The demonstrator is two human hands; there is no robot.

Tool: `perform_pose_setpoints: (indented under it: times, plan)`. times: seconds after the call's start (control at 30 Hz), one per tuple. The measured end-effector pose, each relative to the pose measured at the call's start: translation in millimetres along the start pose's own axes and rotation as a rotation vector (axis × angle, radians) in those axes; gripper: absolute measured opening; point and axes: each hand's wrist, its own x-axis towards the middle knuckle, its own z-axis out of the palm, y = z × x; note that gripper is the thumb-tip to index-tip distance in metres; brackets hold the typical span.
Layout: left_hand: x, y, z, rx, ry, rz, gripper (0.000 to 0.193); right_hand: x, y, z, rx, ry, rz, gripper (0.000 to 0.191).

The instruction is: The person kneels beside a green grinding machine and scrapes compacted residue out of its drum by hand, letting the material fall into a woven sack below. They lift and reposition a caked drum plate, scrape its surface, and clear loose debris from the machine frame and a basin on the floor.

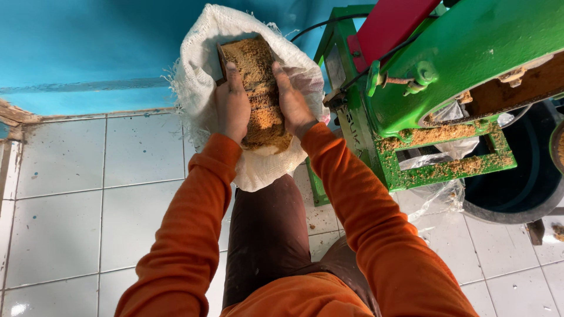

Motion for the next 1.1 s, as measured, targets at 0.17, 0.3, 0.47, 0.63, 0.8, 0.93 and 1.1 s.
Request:
perform_pose_setpoints:
  times: [0.17, 0.3, 0.47, 0.63, 0.8, 0.93, 1.1]
  plan:
    - [10, -1, -11, 0.048, -0.035, 0.031, 0.074, -5, 4, 5, 0.062, 0.018, 0.027, 0.114]
    - [23, -3, -24, -0.070, -0.029, -0.062, 0.074, -11, 17, -3, -0.104, -0.098, 0.077, 0.115]
    - [42, 3, -32, 0.013, 0.024, -0.027, 0.080, -2, 51, -11, -0.102, -0.133, -0.056, 0.112]
    - [42, 11, -24, -0.034, -0.014, -0.140, 0.081, 3, 63, -13, -0.120, 0.027, -0.138, 0.105]
    - [38, 17, -17, -0.070, -0.053, -0.123, 0.078, -5, 58, -3, 0.167, -0.023, -0.129, 0.097]
    - [42, 26, -18, 0.173, -0.009, -0.272, 0.088, -4, 54, 5, 0.230, -0.028, -0.102, 0.098]
    - [41, 17, -16, 0.070, -0.063, -0.176, 0.085, 4, 54, -8, 0.194, -0.041, -0.046, 0.103]
